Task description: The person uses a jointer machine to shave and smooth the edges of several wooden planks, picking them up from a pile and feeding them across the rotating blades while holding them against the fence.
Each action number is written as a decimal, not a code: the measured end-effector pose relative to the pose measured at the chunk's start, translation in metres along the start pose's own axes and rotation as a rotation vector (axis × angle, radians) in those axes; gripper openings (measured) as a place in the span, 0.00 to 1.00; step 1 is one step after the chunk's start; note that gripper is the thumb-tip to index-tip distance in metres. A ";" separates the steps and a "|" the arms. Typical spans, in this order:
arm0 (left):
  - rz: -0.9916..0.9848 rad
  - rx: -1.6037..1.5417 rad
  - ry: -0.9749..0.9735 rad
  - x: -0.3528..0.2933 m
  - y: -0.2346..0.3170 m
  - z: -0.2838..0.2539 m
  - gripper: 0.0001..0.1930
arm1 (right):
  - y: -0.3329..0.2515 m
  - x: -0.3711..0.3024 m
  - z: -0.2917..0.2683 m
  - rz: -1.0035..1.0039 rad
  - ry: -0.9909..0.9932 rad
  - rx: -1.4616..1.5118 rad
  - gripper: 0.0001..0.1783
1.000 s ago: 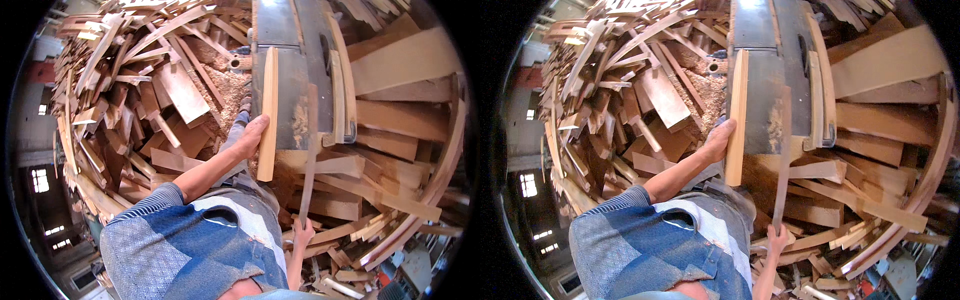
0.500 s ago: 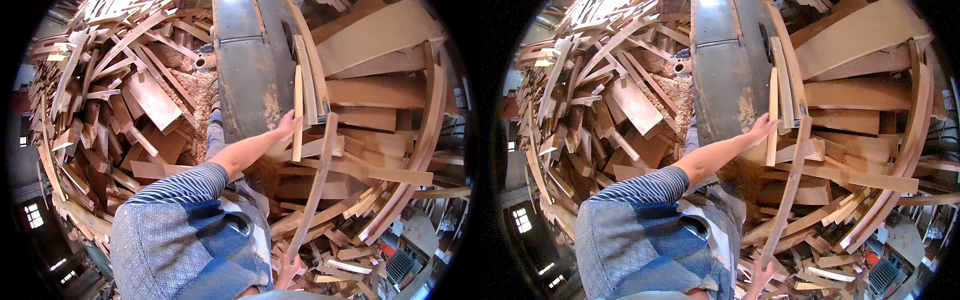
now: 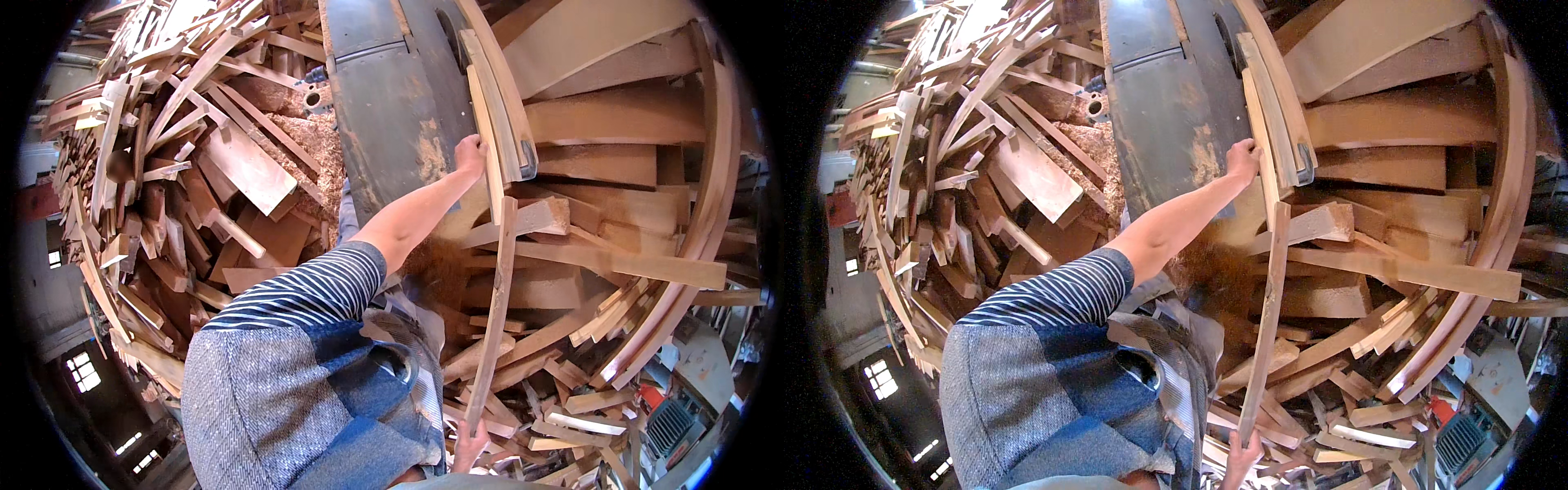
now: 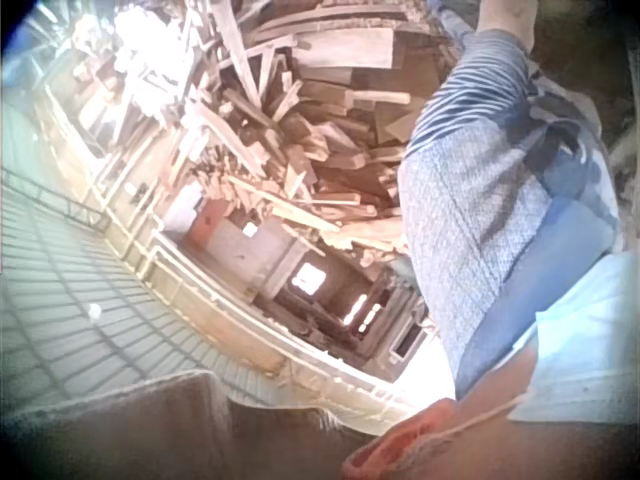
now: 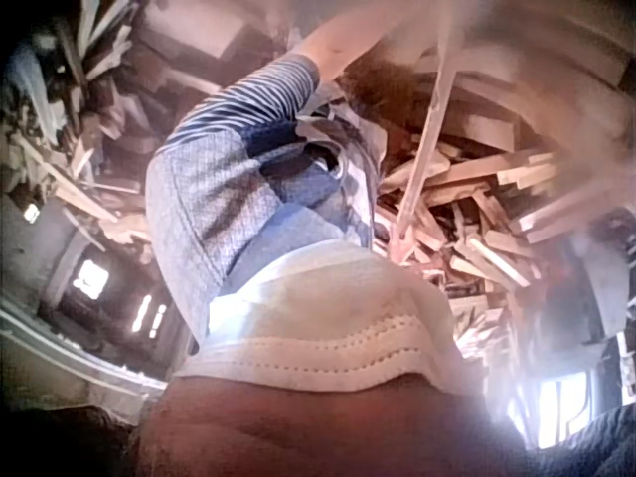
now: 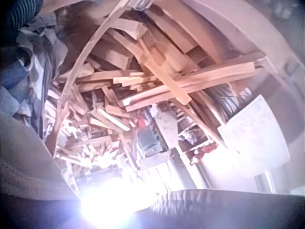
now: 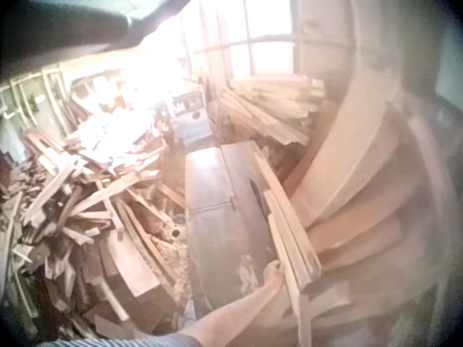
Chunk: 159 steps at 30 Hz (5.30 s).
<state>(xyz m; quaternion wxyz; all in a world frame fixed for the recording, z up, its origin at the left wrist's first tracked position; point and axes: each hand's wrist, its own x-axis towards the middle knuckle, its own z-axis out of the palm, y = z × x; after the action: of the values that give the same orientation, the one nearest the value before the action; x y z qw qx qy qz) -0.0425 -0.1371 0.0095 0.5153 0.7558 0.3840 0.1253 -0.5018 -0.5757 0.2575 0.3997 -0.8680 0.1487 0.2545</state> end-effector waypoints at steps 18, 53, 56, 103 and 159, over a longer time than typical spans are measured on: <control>0.008 -0.176 0.066 -0.006 0.017 -0.004 0.11 | 0.040 0.002 -0.012 0.077 0.017 0.029 0.09; -0.251 -0.212 0.244 -0.133 -0.092 -0.319 0.14 | -0.234 0.457 0.226 -0.030 -0.036 0.615 0.18; -0.285 -0.247 0.205 -0.139 -0.078 -0.326 0.17 | -0.266 0.500 0.220 0.236 -0.079 0.874 0.21; -0.010 -0.140 -0.148 -0.127 -0.001 -0.255 0.13 | -0.258 0.480 0.216 -0.480 0.566 -0.195 0.32; 0.193 -0.125 0.041 0.070 0.017 -0.018 0.14 | -0.228 0.449 0.210 -0.065 0.045 0.339 0.21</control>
<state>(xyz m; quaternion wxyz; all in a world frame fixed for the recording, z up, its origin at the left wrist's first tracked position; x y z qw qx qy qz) 0.0013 -0.0778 0.0176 0.5391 0.7529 0.3113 0.2133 -0.0934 -0.2930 0.0309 0.5451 -0.7979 0.1701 0.1931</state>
